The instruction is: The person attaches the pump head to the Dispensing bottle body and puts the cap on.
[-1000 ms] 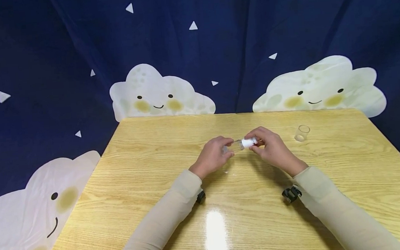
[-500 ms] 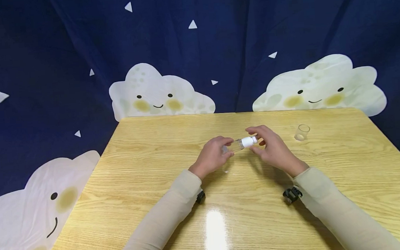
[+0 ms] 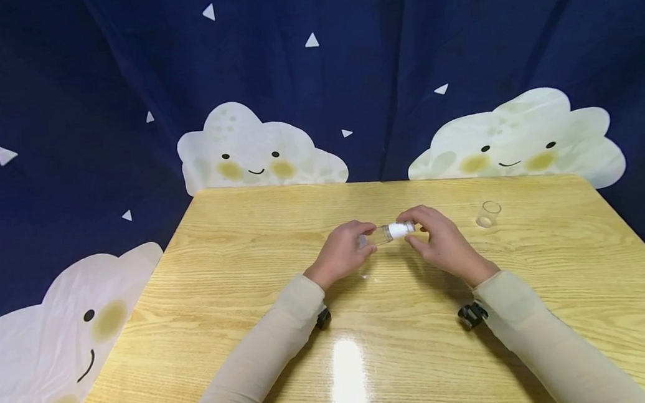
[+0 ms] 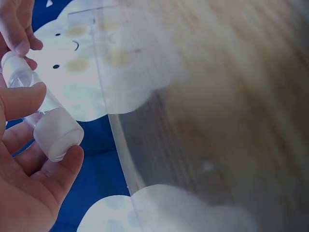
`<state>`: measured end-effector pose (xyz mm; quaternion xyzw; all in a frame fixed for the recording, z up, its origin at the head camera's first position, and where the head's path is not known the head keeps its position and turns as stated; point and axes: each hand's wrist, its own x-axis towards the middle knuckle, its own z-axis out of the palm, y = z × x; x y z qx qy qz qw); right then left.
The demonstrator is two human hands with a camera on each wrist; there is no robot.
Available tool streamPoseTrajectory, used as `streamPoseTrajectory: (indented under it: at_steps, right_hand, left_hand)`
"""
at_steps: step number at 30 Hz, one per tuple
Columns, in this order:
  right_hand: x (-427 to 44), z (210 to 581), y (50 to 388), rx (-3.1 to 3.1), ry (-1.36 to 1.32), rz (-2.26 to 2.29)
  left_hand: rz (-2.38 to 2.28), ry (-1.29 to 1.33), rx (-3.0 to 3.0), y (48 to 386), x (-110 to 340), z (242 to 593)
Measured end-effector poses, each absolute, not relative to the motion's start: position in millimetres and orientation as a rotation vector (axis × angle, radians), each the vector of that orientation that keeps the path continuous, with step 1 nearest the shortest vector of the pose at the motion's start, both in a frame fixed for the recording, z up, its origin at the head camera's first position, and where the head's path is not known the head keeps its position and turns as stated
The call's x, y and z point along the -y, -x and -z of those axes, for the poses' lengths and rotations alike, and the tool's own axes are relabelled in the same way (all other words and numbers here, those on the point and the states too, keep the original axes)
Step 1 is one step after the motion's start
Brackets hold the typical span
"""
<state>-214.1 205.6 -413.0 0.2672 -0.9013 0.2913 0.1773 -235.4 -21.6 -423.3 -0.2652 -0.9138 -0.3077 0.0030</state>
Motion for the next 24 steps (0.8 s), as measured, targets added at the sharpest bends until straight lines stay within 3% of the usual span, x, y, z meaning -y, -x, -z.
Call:
streamPoseTrajectory:
  at_steps: [24]
  right_hand:
    - [-203.2,409.8,216.7,2.782,-0.656,-0.906]
  left_hand:
    - [0.959,0.82,2.855,234.3,27.1,424.7]
